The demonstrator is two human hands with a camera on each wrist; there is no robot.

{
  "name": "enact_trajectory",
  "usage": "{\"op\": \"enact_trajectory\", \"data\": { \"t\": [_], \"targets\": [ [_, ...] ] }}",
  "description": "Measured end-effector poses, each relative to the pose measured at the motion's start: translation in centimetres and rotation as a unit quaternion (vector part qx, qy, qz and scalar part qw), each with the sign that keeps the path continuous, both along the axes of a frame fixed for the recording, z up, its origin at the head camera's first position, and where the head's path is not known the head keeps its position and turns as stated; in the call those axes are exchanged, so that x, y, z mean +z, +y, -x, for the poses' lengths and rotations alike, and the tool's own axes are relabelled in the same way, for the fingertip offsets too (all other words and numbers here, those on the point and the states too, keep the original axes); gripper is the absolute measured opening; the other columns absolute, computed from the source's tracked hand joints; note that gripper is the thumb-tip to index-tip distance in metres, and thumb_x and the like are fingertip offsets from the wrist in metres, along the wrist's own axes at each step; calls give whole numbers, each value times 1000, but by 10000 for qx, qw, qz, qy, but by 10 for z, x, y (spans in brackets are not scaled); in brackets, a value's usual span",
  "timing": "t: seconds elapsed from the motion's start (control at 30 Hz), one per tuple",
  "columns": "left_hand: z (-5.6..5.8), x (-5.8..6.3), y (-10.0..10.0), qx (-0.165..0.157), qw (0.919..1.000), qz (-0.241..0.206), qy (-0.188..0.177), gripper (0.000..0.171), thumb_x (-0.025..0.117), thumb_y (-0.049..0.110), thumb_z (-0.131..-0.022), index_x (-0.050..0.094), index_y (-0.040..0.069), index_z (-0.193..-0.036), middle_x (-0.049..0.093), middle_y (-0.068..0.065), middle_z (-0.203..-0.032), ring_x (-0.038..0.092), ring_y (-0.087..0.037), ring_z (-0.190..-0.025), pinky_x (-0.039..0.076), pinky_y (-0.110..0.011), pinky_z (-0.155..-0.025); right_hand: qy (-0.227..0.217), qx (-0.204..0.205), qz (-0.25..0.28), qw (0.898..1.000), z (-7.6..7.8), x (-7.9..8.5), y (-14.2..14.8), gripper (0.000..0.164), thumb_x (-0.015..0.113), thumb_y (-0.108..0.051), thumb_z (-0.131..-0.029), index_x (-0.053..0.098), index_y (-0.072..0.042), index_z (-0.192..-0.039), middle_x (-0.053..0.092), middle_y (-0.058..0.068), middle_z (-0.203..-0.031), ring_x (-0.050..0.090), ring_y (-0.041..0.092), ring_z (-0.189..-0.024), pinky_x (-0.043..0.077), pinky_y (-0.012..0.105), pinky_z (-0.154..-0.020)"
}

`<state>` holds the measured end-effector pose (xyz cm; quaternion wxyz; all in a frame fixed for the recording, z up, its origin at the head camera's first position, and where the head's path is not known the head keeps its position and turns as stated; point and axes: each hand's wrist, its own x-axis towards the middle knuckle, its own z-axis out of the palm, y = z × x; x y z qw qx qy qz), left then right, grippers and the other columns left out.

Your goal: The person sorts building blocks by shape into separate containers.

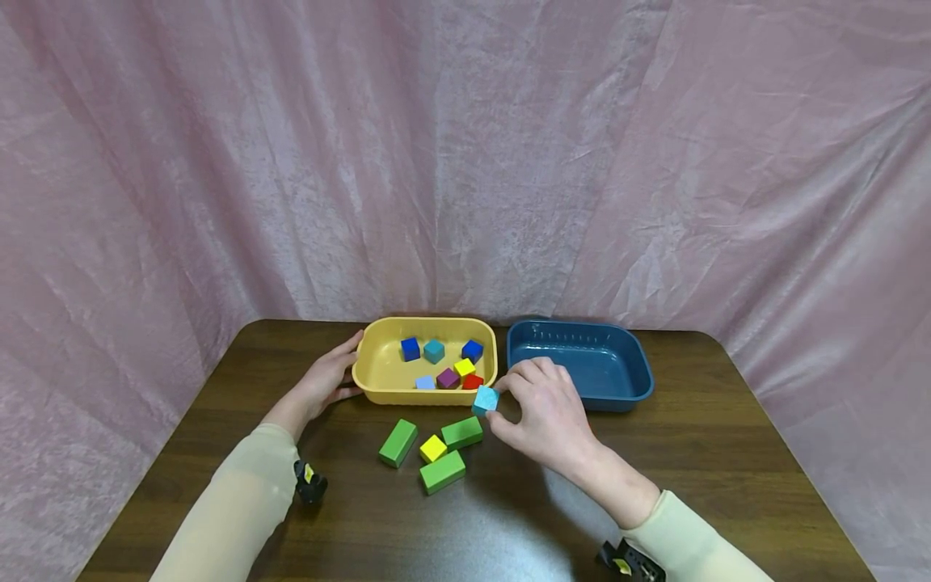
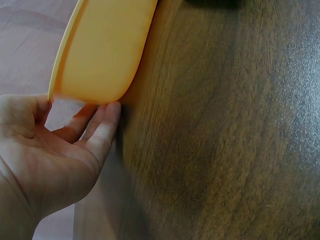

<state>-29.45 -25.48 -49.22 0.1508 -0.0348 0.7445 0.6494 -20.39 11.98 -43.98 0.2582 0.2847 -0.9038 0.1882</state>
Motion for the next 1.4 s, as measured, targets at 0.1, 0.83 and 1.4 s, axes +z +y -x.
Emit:
{"op": "enact_trajectory", "data": {
  "t": [0.1, 0.83, 1.4],
  "targets": [
    [0, -1, 0, 21, 10000, 4, -19, 58, 37, 25, -112, 16, 32, -165, 14, -3, -171, 53, -32, -126, 51, -44, -98, -21, -18, 10, 10000, 2, 1, 1, 23, 80, -38, -79, 76, -19, -91, 63, -6, -95, 53, 21, -99, 43, 41, -85],
    [0, 2, 1, 57, 9999, -43, -74, 57, 36, 24, -113, 16, 33, -165, 16, -5, -170, 52, -32, -128, 52, -42, -97, 48, -98, 94, 9999, 20, 13, 4, 24, 81, -36, -80, 77, -16, -93, 66, -1, -100, 53, 25, -102, 44, 43, -85],
    [0, 0, -2, 12, 10000, -41, -77, 57, 35, 25, -113, 16, 35, -165, 15, -7, -170, 49, -34, -131, 49, -48, -102, -113, -311, -20, 9994, 42, 25, -12, 27, 78, -36, -82, 78, -15, -98, 64, -1, -101, 50, 25, -105, 42, 44, -88]
  ]
}}
